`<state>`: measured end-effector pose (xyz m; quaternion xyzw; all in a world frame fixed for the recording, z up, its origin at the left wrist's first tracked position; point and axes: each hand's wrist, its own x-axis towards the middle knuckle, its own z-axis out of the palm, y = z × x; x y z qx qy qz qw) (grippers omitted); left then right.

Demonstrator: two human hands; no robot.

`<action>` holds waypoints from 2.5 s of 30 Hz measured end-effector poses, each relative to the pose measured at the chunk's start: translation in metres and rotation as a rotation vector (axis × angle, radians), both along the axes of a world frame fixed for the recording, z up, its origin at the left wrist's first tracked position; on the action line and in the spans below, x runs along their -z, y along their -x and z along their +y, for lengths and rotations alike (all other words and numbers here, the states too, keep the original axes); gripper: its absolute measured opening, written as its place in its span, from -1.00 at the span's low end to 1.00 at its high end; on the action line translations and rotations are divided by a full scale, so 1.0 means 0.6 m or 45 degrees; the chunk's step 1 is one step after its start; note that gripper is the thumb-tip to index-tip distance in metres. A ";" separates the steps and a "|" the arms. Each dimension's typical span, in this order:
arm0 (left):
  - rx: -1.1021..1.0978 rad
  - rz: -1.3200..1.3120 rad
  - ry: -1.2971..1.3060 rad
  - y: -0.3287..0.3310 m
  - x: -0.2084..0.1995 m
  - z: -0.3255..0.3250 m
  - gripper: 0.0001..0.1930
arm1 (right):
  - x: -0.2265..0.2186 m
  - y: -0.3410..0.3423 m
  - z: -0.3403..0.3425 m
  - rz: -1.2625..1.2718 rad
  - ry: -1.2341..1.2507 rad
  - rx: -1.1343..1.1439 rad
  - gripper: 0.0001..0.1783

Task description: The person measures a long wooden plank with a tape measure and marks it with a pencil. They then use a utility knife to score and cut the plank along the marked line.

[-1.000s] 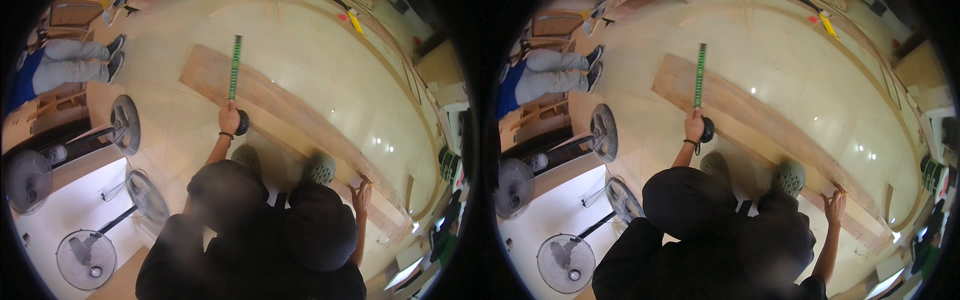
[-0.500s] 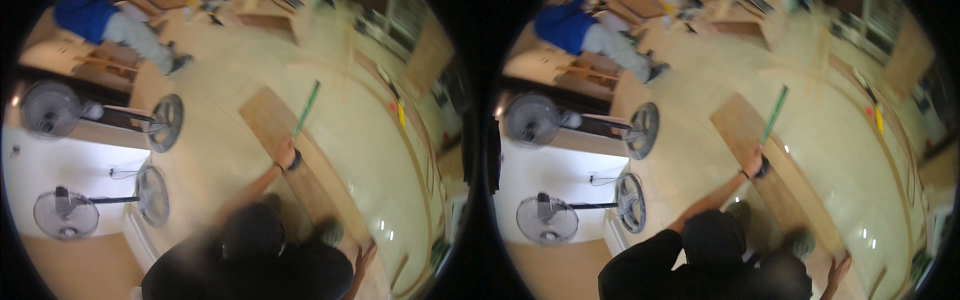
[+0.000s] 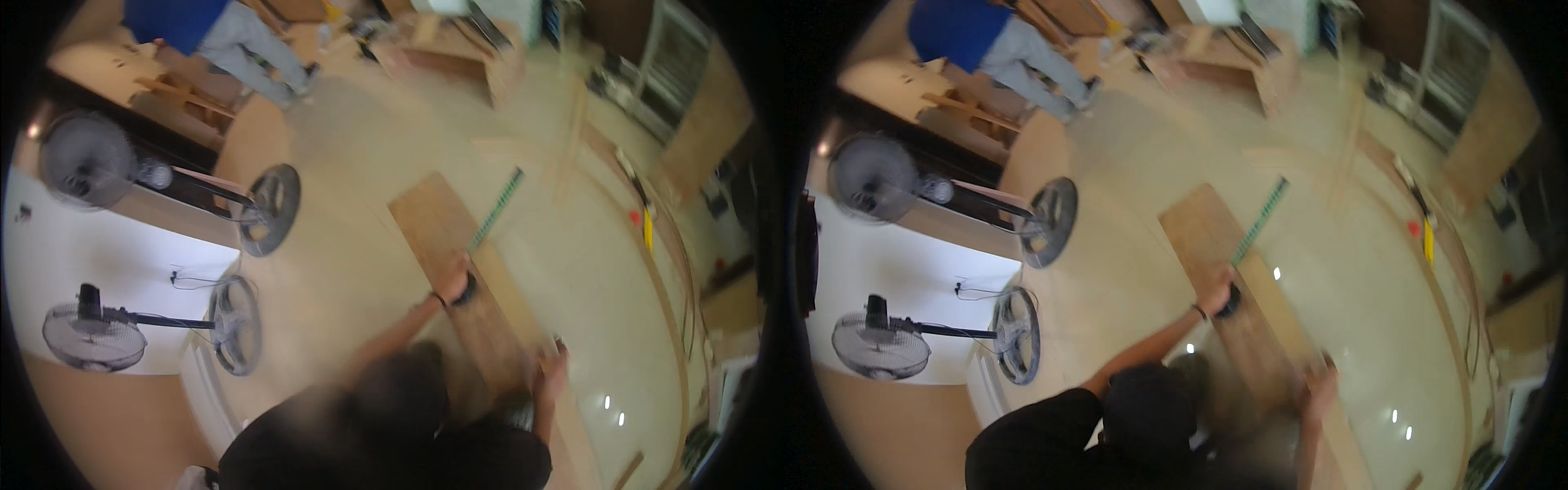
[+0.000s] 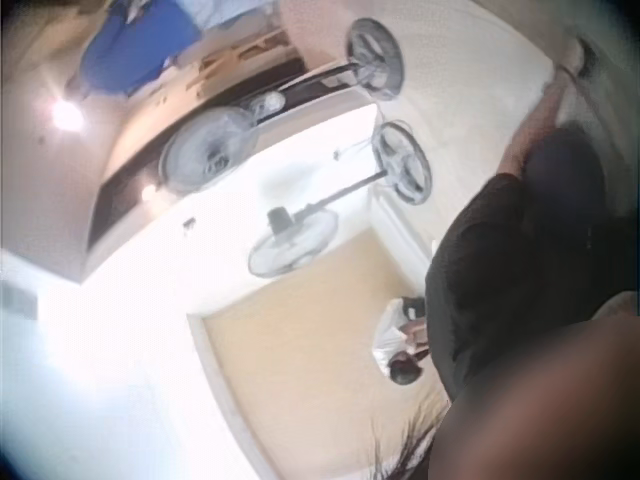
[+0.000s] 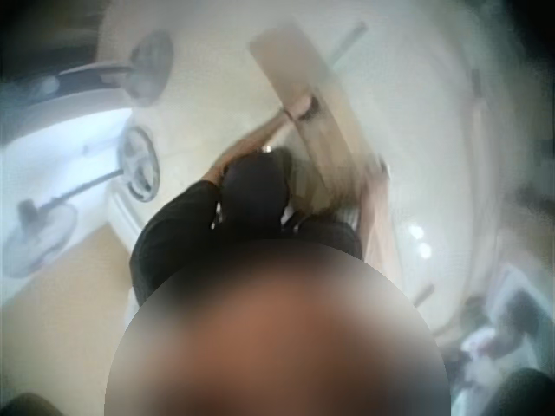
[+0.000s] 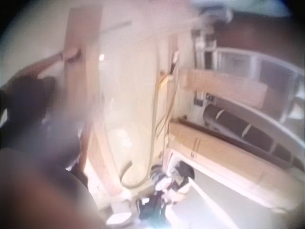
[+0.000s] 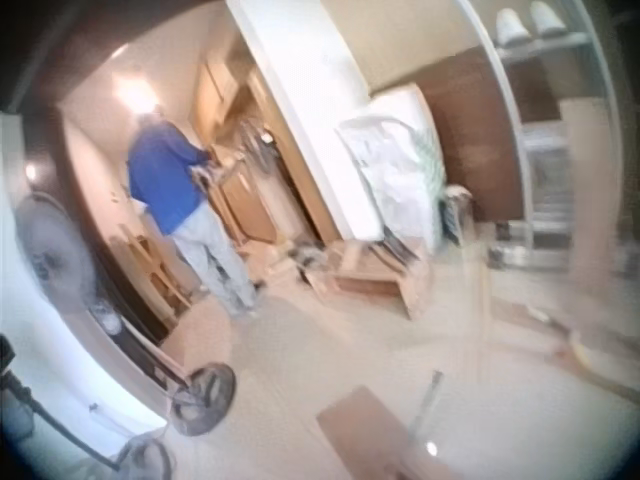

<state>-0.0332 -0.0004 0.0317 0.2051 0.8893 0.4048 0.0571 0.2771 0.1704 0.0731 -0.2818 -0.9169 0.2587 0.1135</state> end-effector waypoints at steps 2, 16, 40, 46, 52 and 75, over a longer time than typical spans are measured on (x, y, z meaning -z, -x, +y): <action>-0.015 -0.476 0.013 0.012 0.001 -0.037 -0.62 | 0.034 0.114 -0.032 -0.028 0.185 -0.129 -0.39; 0.316 -1.065 -0.033 -0.019 -0.048 -0.220 -0.70 | 0.111 0.277 -0.056 0.162 0.281 -0.137 -0.44; 0.332 -1.797 -0.059 0.016 -0.051 -0.213 -0.69 | 0.059 0.301 -0.070 0.039 0.093 -0.086 -0.31; 0.426 -1.716 -0.003 0.016 -0.040 -0.238 -0.67 | 0.050 0.308 -0.072 -0.041 0.062 -0.123 -0.32; 0.867 -1.118 0.031 0.027 0.025 -0.279 -0.72 | 0.040 0.329 -0.076 -0.332 -0.019 -0.079 -0.29; 0.588 -1.138 0.418 0.017 -0.015 -0.258 -0.51 | 0.027 0.340 -0.044 -0.101 0.116 -0.195 -0.26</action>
